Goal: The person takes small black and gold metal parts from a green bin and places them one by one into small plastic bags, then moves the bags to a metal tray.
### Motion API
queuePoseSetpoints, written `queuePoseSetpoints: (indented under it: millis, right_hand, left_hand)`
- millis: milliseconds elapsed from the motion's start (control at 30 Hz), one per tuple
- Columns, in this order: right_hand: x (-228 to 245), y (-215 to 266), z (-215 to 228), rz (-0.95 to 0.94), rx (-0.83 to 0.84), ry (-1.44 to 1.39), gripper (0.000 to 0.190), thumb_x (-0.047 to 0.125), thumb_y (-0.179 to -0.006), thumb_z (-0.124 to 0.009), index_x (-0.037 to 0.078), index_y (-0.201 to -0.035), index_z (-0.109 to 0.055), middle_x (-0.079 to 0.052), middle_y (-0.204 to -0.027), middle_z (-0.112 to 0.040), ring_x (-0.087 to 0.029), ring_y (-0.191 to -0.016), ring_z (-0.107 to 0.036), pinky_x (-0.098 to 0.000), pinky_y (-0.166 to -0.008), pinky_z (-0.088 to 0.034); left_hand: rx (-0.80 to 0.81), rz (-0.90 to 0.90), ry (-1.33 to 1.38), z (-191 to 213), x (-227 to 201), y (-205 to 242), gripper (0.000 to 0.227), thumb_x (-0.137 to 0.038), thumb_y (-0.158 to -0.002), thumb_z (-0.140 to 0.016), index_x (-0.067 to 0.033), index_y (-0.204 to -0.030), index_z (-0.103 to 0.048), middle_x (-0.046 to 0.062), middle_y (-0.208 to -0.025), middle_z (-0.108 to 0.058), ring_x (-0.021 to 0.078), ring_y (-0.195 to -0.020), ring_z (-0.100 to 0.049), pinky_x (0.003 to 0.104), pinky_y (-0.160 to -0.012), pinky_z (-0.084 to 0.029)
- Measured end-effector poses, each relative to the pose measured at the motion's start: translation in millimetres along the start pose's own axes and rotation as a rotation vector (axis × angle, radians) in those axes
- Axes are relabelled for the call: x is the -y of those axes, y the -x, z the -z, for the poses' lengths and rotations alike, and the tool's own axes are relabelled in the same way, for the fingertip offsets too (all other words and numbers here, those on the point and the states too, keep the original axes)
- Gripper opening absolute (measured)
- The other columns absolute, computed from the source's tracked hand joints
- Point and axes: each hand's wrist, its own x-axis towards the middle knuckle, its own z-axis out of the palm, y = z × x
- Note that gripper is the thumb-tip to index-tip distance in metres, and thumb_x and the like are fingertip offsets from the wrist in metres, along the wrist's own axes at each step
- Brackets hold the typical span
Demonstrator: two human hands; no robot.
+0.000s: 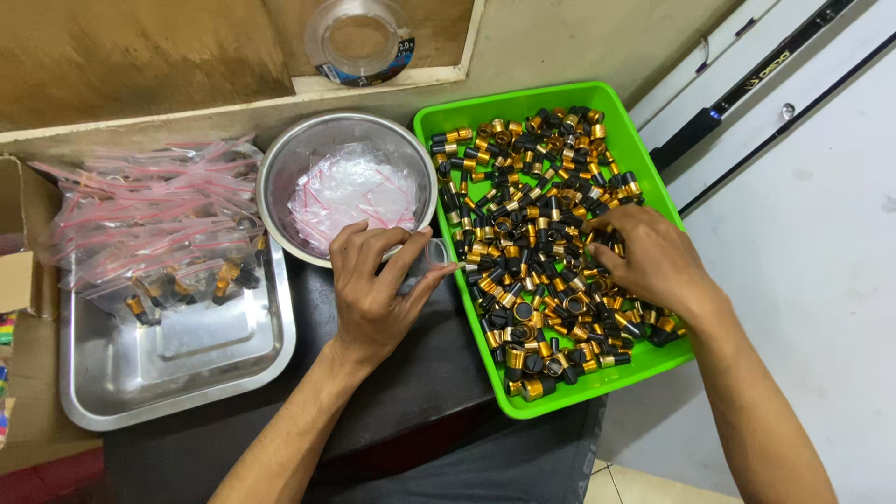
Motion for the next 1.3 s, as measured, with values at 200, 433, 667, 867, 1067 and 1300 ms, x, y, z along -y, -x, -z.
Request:
queuePoseSetpoints:
  millis: [200,433,667,867,1067,1300]
  right_hand:
    - [-17,-13,-21,0.007,-0.015,0.013,0.032,0.018,-0.089,-0.075,0.006,-0.119,-0.073,-0.017,-0.109,-0.076,-0.035,-0.111,-0.072,-0.0495,-0.092,-0.057]
    - [-23,-16,-34,0.077,-0.064,0.068,0.029,0.019,-0.089,-0.074,0.002,-0.112,-0.070,-0.022,-0.097,-0.072,-0.039,-0.096,-0.073,-0.0494,-0.079,-0.061]
    - [-5,-11,-8,-0.107,0.112,-0.144,0.027,0.008,-0.093,-0.069,-0.005,-0.116,-0.073,-0.024,-0.100,-0.072,-0.037,-0.093,-0.076,-0.0474,-0.080,-0.061]
    - [-33,-18,-7,0.121,0.041,-0.056,0.033,0.028,-0.108,-0.043,0.008,-0.116,-0.068,-0.011,-0.101,-0.068,-0.028,-0.104,-0.061,-0.0397,-0.097,-0.045]
    - [74,-10,16,0.408,-0.110,-0.716,0.022,0.009,-0.100,-0.059,-0.002,-0.116,-0.069,-0.018,-0.087,-0.070,-0.029,-0.079,-0.069,-0.0449,-0.075,-0.057]
    - [132,-22,12,0.640,-0.228,-0.847,0.025,0.004,-0.089,-0.077,-0.001,-0.112,-0.069,-0.013,-0.083,-0.077,-0.017,-0.072,-0.064,-0.0334,-0.066,-0.055]
  left_hand:
    - [-0.012,0.016,0.002,-1,1,3,0.041,-0.021,-0.083,-0.090,-0.0051,-0.118,-0.075,0.007,-0.099,-0.065,0.0262,-0.094,-0.064,0.050,-0.105,-0.044]
    - [-0.035,0.090,0.084,1,2,-1,0.043,-0.017,-0.080,-0.092,-0.0032,-0.117,-0.074,0.010,-0.098,-0.065,0.0303,-0.093,-0.066,0.049,-0.095,-0.050]
    - [-0.064,0.167,0.193,0,-1,1,0.045,-0.017,-0.079,-0.092,-0.0017,-0.117,-0.073,0.012,-0.099,-0.067,0.0325,-0.091,-0.070,0.045,-0.086,-0.057]
    - [0.015,0.139,0.048,8,-3,-5,0.038,-0.023,-0.091,-0.085,-0.0015,-0.118,-0.069,0.012,-0.107,-0.068,0.0282,-0.096,-0.064,0.039,-0.085,-0.047]
    - [-0.050,0.216,0.117,3,-2,-4,0.044,-0.019,-0.081,-0.090,-0.0041,-0.118,-0.073,0.010,-0.100,-0.067,0.0296,-0.092,-0.066,0.041,-0.083,-0.049]
    - [-0.076,0.310,0.294,8,-8,-13,0.047,-0.015,-0.079,-0.090,0.0003,-0.119,-0.071,0.016,-0.100,-0.073,0.0356,-0.088,-0.073,0.042,-0.077,-0.058]
